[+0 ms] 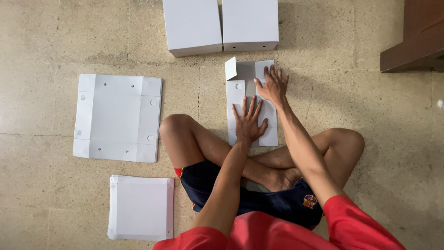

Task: Assembling cardboard boxes by folding flat sheets along pre-scored lines while sitting on the floor.

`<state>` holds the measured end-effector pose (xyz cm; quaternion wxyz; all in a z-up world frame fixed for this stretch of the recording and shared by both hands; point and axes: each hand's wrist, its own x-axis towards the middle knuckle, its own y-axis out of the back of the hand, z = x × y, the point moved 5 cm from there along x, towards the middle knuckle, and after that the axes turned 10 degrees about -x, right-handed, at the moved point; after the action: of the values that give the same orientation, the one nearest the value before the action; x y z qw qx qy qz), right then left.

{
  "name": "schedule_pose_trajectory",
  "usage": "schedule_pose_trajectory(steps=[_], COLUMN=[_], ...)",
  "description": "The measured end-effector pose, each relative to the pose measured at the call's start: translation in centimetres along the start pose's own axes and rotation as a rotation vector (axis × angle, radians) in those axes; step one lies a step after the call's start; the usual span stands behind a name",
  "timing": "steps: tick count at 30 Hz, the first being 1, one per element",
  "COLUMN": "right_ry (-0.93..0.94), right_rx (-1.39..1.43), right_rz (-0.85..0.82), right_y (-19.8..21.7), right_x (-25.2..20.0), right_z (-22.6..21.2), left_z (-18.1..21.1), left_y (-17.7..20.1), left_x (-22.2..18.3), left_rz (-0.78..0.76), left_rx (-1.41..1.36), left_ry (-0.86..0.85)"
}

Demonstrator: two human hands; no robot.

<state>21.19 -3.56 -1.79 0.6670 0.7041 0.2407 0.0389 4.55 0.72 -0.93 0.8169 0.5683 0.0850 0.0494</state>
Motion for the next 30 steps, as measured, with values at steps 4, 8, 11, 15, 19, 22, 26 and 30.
schedule_pose_trajectory(steps=[4, 8, 11, 15, 19, 22, 26, 30], right_ry=[0.019, 0.028, 0.033, 0.02, 0.031, 0.025, 0.03, 0.028], right_rx=[0.021, 0.026, 0.015, 0.048, -0.012, -0.018, 0.001, 0.01], right_rz=[0.013, 0.038, 0.034, 0.042, 0.054, 0.069, 0.054, 0.036], right_y=[0.6, 0.7, 0.7, 0.7, 0.3, -0.1, 0.9, 0.5], right_x=[-2.6, -4.7, -3.9, -1.2, 0.3, -0.2, -2.9, -4.1], right_z=[-0.7, -1.0, -0.8, -0.6, -0.6, -0.4, -1.2, -1.2], left_z=[-0.1, -0.2, -0.3, -0.2, -0.1, 0.1, 0.0, 0.0], left_y=[-0.2, -0.7, -0.8, 0.1, 0.3, 0.3, 0.1, 0.1], left_x=[0.4, 0.3, 0.4, 0.2, 0.1, 0.1, 0.2, 0.3], left_rz=[-0.016, -0.023, -0.024, -0.012, 0.012, 0.0, -0.05, -0.066], left_rx=[0.003, -0.006, -0.009, -0.006, -0.029, -0.021, 0.008, -0.006], left_ry=[0.016, 0.022, 0.019, 0.018, 0.007, 0.007, 0.025, 0.025])
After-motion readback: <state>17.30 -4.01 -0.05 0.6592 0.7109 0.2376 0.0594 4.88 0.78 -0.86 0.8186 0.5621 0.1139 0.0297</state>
